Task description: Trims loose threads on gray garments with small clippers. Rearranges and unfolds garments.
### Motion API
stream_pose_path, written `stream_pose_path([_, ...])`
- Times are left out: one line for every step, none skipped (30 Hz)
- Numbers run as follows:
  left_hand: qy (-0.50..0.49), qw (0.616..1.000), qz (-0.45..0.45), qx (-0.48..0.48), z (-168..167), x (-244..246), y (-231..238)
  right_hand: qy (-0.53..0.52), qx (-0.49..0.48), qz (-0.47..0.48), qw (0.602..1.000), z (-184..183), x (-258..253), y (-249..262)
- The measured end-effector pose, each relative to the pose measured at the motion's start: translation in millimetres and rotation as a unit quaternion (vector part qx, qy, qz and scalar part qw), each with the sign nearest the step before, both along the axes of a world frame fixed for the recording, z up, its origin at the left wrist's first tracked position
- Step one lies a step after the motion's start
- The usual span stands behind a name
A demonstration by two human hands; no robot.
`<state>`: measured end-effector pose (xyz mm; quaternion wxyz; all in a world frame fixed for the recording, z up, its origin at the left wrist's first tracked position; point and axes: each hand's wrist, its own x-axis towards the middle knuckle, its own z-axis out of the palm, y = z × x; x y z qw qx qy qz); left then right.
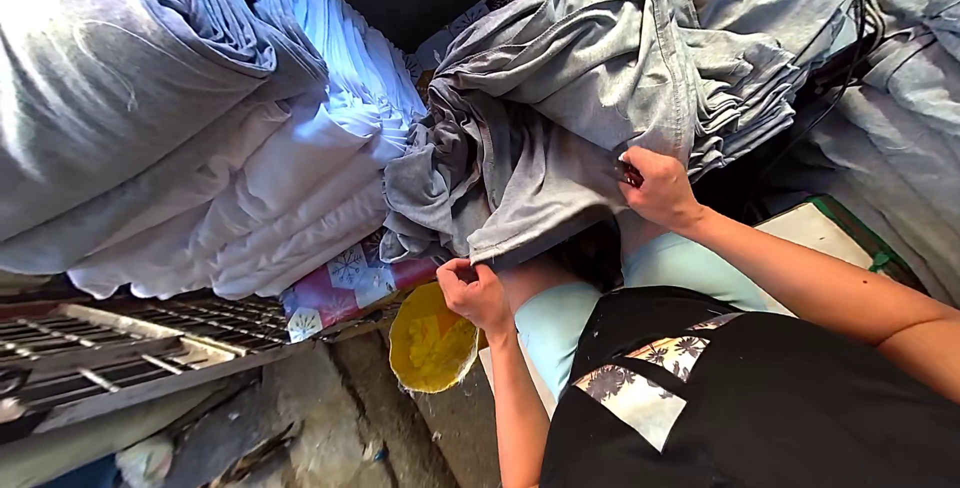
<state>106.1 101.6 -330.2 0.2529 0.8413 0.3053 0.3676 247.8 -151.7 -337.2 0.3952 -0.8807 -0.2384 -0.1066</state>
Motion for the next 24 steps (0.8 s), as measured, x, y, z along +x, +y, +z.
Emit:
stream_pose_path([-0.001, 0.999, -0.002, -0.038, -1, -1, -5, 0.015, 0.03, 0.033, 0.999, -6, -8, 0])
stream_pose_path([-0.001, 0.997, -0.005, -0.078, -2, -2, -10, 0.023, 0.051, 0.068, 0.996, -11, -17, 4])
stream_pose_path([-0.001, 0.993, -0.011, -0.119, -2, -3, -14, 0.027, 0.051, 0.095, 0.994, -14, -25, 11])
stream_pose_path([0.002, 0.987, -0.017, -0.162, -1, -4, -17, 0.033, 0.031, 0.114, 0.992, -16, -32, 20])
stream_pose_path([0.01, 0.978, -0.024, -0.206, 1, -4, -21, 0.032, 0.001, 0.127, 0.991, -19, -36, 29])
stream_pose_path([0.025, 0.966, -0.034, -0.256, 4, -4, -24, 0.025, -0.02, 0.139, 0.99, -25, -38, 38])
stream_pose_path([0.037, 0.947, -0.045, -0.315, 10, -4, -27, 0.015, -0.032, 0.148, 0.988, -32, -38, 44])
stream_pose_path([0.044, 0.925, -0.047, -0.375, 15, -4, -29, 0.009, -0.033, 0.154, 0.988, -39, -37, 48])
stream_pose_path([0.042, 0.901, -0.04, -0.43, 19, -4, -31, 0.016, -0.03, 0.156, 0.987, -42, -34, 48])
stream_pose_path([0.03, 0.879, -0.027, -0.476, 21, -5, -32, 0.035, -0.026, 0.16, 0.986, -43, -32, 47])
stream_pose_path([0.011, 0.861, -0.013, -0.509, 21, -7, -32, 0.058, -0.024, 0.161, 0.985, -42, -31, 43])
stream_pose_path([-0.013, 0.845, -0.003, -0.535, 19, -9, -33, 0.071, -0.019, 0.16, 0.984, -41, -31, 40])
stream_pose_path([-0.043, 0.828, 0.005, -0.559, 16, -10, -33, 0.07, -0.008, 0.157, 0.985, -40, -32, 37])
stream_pose_path([-0.078, 0.81, 0.013, -0.58, 14, -10, -35, 0.064, 0.01, 0.158, 0.985, -39, -34, 37])
stream_pose_path([-0.112, 0.795, 0.018, -0.596, 12, -10, -37, 0.059, 0.031, 0.168, 0.984, -38, -36, 38])
stream_pose_path([-0.138, 0.784, 0.019, -0.605, 10, -9, -38, 0.058, 0.049, 0.184, 0.98, -37, -38, 40])
stream_pose_path([-0.151, 0.776, 0.015, -0.612, 11, -9, -38, 0.062, 0.062, 0.203, 0.975, -35, -40, 44])
stream_pose_path([-0.154, 0.771, 0.011, -0.618, 12, -9, -36, 0.067, 0.068, 0.222, 0.97, -34, -42, 48])
stream_pose_path([-0.156, 0.768, 0.008, -0.621, 13, -9, -33, 0.077, 0.068, 0.242, 0.965, -33, -43, 51])
stream_pose_path([-0.155, 0.771, 0.009, -0.618, 14, -9, -30, 0.09, 0.059, 0.262, 0.959, -31, -44, 54])
stream_pose_path([-0.151, 0.776, 0.015, -0.612, 15, -8, -27, 0.102, 0.047, 0.281, 0.953, -29, -45, 56])
stream_pose_path([-0.145, 0.781, 0.023, -0.607, 16, -7, -24, 0.115, 0.035, 0.296, 0.948, -26, -46, 57])
stream_pose_path([-0.147, 0.782, 0.03, -0.605, 17, -6, -23, 0.127, 0.031, 0.302, 0.944, -24, -47, 58])
stream_pose_path([-0.156, 0.778, 0.034, -0.607, 18, -5, -23, 0.14, 0.041, 0.298, 0.943, -20, -49, 59])
